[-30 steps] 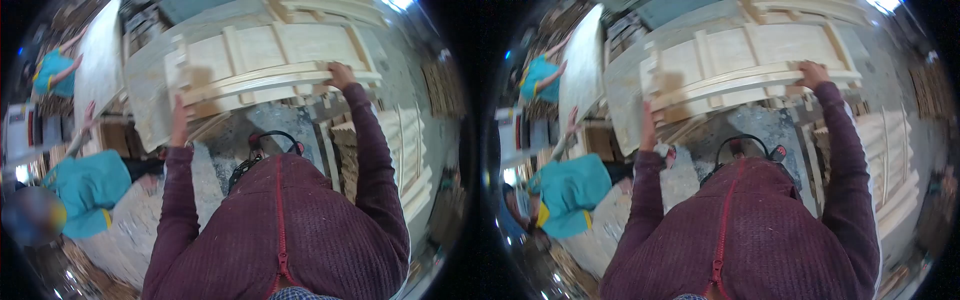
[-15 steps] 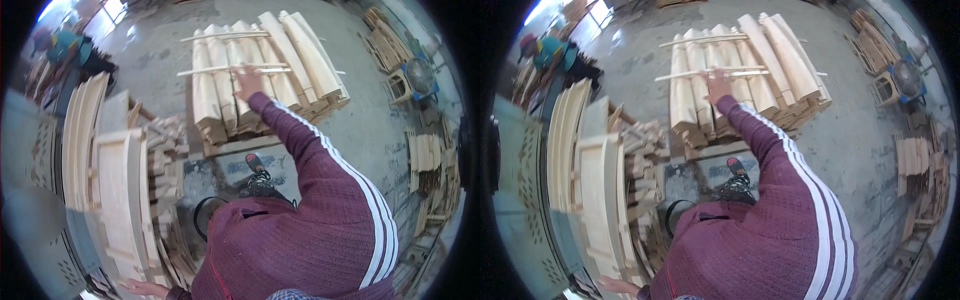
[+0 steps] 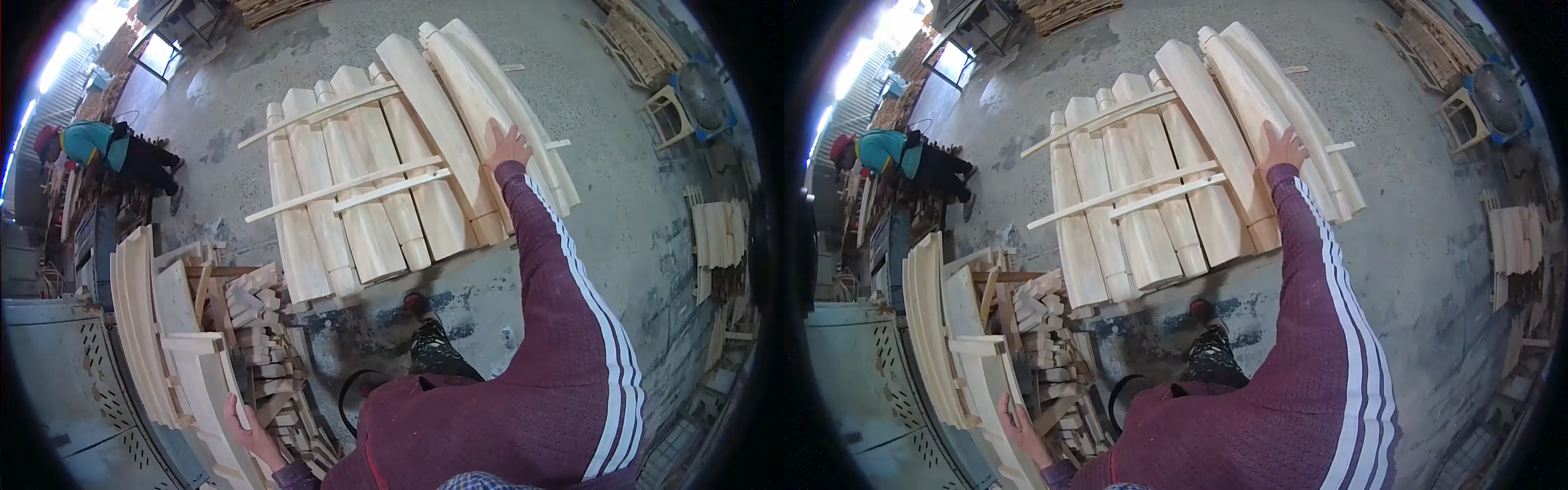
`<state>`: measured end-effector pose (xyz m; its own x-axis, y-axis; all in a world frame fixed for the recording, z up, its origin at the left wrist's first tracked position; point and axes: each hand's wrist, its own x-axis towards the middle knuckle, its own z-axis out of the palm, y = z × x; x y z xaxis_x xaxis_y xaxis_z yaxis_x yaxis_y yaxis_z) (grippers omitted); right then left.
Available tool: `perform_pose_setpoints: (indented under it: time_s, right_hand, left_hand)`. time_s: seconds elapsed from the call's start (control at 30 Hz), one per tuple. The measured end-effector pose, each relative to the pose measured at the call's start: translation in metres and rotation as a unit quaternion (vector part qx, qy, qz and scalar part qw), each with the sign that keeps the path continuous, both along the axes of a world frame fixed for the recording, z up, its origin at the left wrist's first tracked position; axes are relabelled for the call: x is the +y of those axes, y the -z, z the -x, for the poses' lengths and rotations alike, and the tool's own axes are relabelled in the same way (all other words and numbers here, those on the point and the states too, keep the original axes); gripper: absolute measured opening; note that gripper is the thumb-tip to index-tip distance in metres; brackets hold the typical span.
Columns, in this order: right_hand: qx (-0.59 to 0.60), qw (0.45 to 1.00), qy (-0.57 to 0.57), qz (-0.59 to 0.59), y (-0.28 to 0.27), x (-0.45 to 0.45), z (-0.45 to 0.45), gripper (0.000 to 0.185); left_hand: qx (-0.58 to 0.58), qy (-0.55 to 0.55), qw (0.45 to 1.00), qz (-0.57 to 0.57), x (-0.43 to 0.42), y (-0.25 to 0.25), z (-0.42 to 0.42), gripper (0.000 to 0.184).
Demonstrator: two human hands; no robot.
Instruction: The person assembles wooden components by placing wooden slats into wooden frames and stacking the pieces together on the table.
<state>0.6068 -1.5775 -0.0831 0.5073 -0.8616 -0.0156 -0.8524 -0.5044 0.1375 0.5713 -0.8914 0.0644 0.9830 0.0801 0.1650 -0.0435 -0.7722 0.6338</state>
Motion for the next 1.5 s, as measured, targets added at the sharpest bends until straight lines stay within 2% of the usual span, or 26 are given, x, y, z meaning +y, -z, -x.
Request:
perform_pose_setpoints:
  time_s: [0.1, 0.2, 0.23, 0.3, 0.37, 0.43, 0.5, 0.6, 0.67, 0.7, 0.77, 0.8, 0.87, 0.9, 0.93, 0.97, 1.0, 1.03, 1.07, 1.1, 1.17, 1.2, 1.23, 1.43, 1.47, 1.5]
  right_hand:
    - [0.014, 0.999, -0.015, -0.031, -0.002, -0.018, 0.000, 0.104]
    - [-0.140, 0.983, -0.032, -0.114, 0.002, -0.076, 0.019, 0.098]
    - [-0.278, 0.940, -0.137, -0.144, 0.015, -0.113, 0.038, 0.086]
    - [-0.379, 0.799, -0.037, -0.465, -0.017, -0.129, 0.067, 0.079]
    - [-0.480, 0.704, -0.105, -0.512, -0.022, -0.100, 0.099, 0.079]
    - [-0.534, 0.528, -0.052, -0.658, -0.066, -0.024, 0.120, 0.081]
    - [-0.476, 0.519, -0.034, -0.709, -0.067, 0.013, 0.143, 0.083]
    - [-0.461, 0.478, -0.011, -0.747, -0.080, 0.086, 0.141, 0.090]
    - [-0.394, 0.393, -0.017, -0.830, -0.085, 0.121, 0.128, 0.094]
    - [-0.375, 0.387, -0.026, -0.842, -0.096, 0.138, 0.114, 0.094]
    - [-0.274, 0.373, -0.073, -0.883, -0.121, 0.168, 0.090, 0.102]
    - [-0.233, 0.367, -0.165, -0.885, -0.114, 0.169, 0.073, 0.090]
    - [-0.109, 0.573, -0.281, -0.762, -0.157, 0.182, 0.033, 0.068]
    - [-0.119, 0.688, -0.463, -0.545, -0.185, 0.193, 0.022, 0.062]
    - [-0.123, 0.736, -0.605, -0.278, -0.213, 0.210, 0.017, 0.058]
    - [-0.178, 0.742, -0.635, -0.118, -0.235, 0.242, 0.017, 0.055]
    - [-0.240, 0.717, -0.650, -0.069, -0.241, 0.275, 0.018, 0.057]
    - [-0.253, 0.682, -0.678, -0.102, -0.250, 0.316, 0.024, 0.063]
    - [-0.273, 0.660, -0.682, -0.155, -0.234, 0.356, 0.029, 0.070]
    - [-0.261, 0.645, -0.694, -0.188, -0.231, 0.394, 0.034, 0.077]
    - [-0.367, 0.592, -0.711, -0.094, -0.208, 0.474, 0.022, 0.061]
    - [-0.423, 0.557, -0.712, -0.054, -0.209, 0.508, 0.011, 0.053]
    - [-0.428, 0.548, -0.717, -0.054, -0.213, 0.539, 0.006, 0.053]
    - [-0.411, 0.460, -0.776, -0.134, -0.222, 0.727, -0.003, 0.028]
    - [-0.401, 0.430, -0.793, -0.158, -0.219, 0.757, -0.002, 0.026]
    - [-0.390, 0.400, -0.810, -0.180, -0.216, 0.786, -0.003, 0.026]
  left_hand:
    - [0.035, 0.018, 0.999, 0.038, -0.026, 0.000, -0.009, 0.032]
    - [0.046, 0.060, 0.994, 0.084, -0.054, 0.001, -0.022, 0.032]
    - [0.049, 0.057, 0.993, 0.085, -0.063, 0.006, -0.025, 0.032]
    - [0.075, 0.076, 0.979, 0.172, -0.085, 0.021, -0.036, 0.033]
    - [0.147, 0.080, 0.960, 0.225, -0.125, 0.027, -0.044, 0.036]
    - [0.211, 0.131, 0.927, 0.282, -0.169, 0.045, -0.053, 0.041]
    - [0.326, 0.232, 0.833, 0.383, -0.214, 0.058, -0.059, 0.051]
    - [0.387, 0.334, 0.739, 0.438, -0.280, 0.045, -0.064, 0.059]
    - [0.392, 0.317, 0.655, 0.562, -0.314, 0.037, -0.067, 0.058]
    - [0.382, 0.292, 0.594, 0.645, -0.322, 0.035, -0.071, 0.056]
    - [0.334, 0.214, 0.591, 0.702, -0.306, 0.019, -0.077, 0.055]
    - [0.299, 0.154, 0.571, 0.749, -0.293, 0.012, -0.078, 0.054]
    - [0.226, 0.084, 0.611, 0.754, -0.260, 0.002, -0.081, 0.051]
    - [0.170, 0.028, 0.641, 0.748, -0.240, 0.001, -0.079, 0.049]
    - [0.019, 0.068, 0.814, 0.577, -0.214, 0.006, -0.075, 0.047]
    - [-0.023, 0.050, 0.804, 0.593, -0.196, -0.003, -0.077, 0.046]
    - [-0.066, 0.033, 0.793, 0.605, -0.177, -0.013, -0.079, 0.045]
    - [-0.001, -0.034, 0.599, 0.800, -0.165, -0.037, -0.083, 0.045]
    - [-0.008, -0.037, 0.597, 0.801, -0.146, -0.035, -0.077, 0.045]
    - [-0.164, 0.012, 0.737, 0.655, -0.127, -0.030, -0.068, 0.045]
    - [-0.320, 0.050, 0.829, 0.456, -0.081, -0.042, -0.049, 0.045]
    - [-0.229, 0.019, 0.736, 0.636, -0.056, -0.064, -0.038, 0.047]
    - [-0.129, -0.009, 0.604, 0.786, -0.028, -0.076, -0.027, 0.049]
    - [-0.286, -0.136, 0.596, 0.738, 0.151, -0.083, 0.032, 0.055]
    - [-0.288, -0.150, 0.651, 0.686, 0.183, -0.084, 0.049, 0.056]
    - [-0.302, -0.176, 0.657, 0.667, 0.223, -0.083, 0.070, 0.056]
